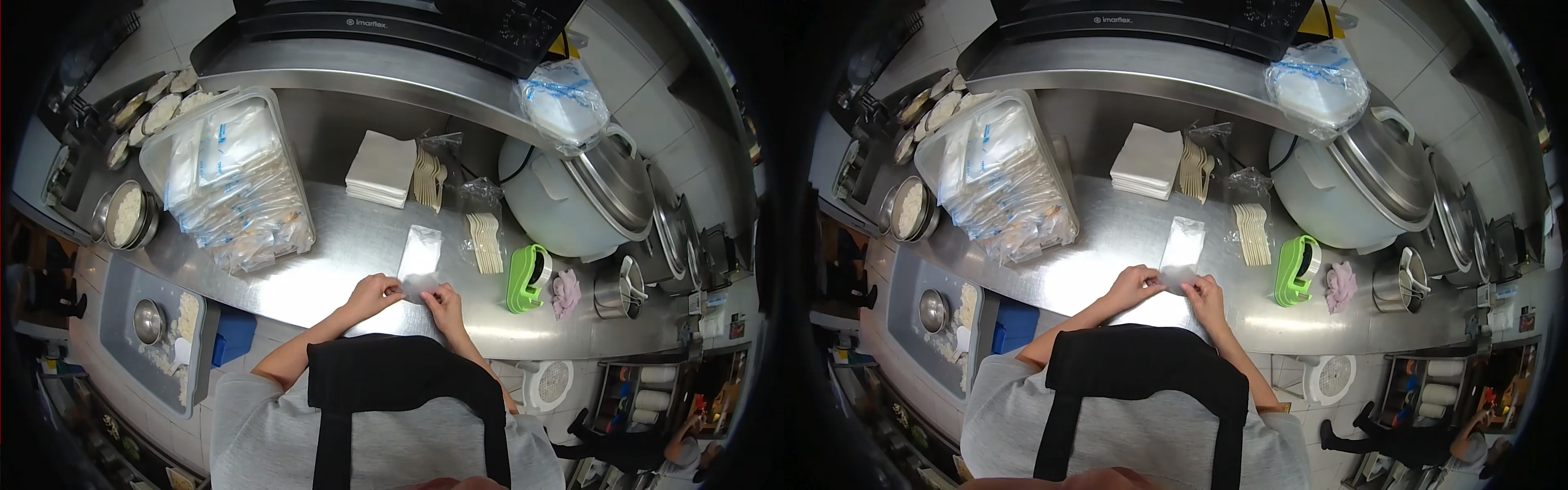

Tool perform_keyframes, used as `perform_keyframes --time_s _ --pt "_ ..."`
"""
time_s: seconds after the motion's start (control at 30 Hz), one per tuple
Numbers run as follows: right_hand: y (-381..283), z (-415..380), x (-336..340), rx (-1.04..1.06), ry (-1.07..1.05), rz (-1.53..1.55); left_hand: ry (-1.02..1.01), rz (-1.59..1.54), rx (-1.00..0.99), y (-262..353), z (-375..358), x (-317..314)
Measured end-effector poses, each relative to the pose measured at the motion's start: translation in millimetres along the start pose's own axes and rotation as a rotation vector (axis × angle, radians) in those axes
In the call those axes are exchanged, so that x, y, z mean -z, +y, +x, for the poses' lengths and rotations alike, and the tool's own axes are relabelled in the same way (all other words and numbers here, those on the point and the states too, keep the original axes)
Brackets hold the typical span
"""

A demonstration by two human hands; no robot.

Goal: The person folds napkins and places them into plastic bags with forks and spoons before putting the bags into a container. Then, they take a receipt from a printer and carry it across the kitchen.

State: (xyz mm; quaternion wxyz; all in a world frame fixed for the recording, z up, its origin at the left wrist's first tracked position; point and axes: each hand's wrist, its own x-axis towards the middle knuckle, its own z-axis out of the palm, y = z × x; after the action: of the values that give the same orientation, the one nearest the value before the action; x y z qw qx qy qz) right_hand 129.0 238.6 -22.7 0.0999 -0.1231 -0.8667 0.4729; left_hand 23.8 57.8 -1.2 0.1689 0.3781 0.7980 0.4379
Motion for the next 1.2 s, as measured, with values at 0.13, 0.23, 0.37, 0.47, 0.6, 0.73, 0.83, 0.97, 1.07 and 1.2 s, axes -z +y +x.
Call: perform_keyframes --time_s 0.13,0.23,0.37,0.47,0.6,0.73,0.83,0.97,1.07,1.2 --pt "4 11 -8 -0.102 0.019 0.245 -0.015 -0.031 0.077 0 13 -7" --pt "2 16 -8 -0.164 0.02 0.269 -0.07 -0.23 0.201 -15 26 -9" --pt "-4 22 -5 -0.183 0.055 0.308 -0.05 -0.692 0.38 -35 26 -13" --pt "-8 26 -2 -0.161 0.105 0.421 0.01 -0.745 0.431 -31 12 -3" --pt "-41 30 9 -0.091 0.129 0.547 -0.101 -1.109 0.605 6 -5 9" --pt "-55 31 5 0.084 0.094 0.469 -0.354 -1.66 0.558 -8 0 0" --pt "-54 30 7 0.066 0.065 0.483 -0.322 -1.693 0.6 -7 5 0" --pt "-44 28 8 -0.066 0.032 0.443 -0.442 -1.674 0.36 -4 3 -1" --pt "-49 28 9 -0.103 -0.011 0.447 -0.48 -1.874 0.311 1 7 -2" --pt "-50 26 9 -0.057 -0.016 0.439 -0.403 -1.95 0.352 9 13 -3"
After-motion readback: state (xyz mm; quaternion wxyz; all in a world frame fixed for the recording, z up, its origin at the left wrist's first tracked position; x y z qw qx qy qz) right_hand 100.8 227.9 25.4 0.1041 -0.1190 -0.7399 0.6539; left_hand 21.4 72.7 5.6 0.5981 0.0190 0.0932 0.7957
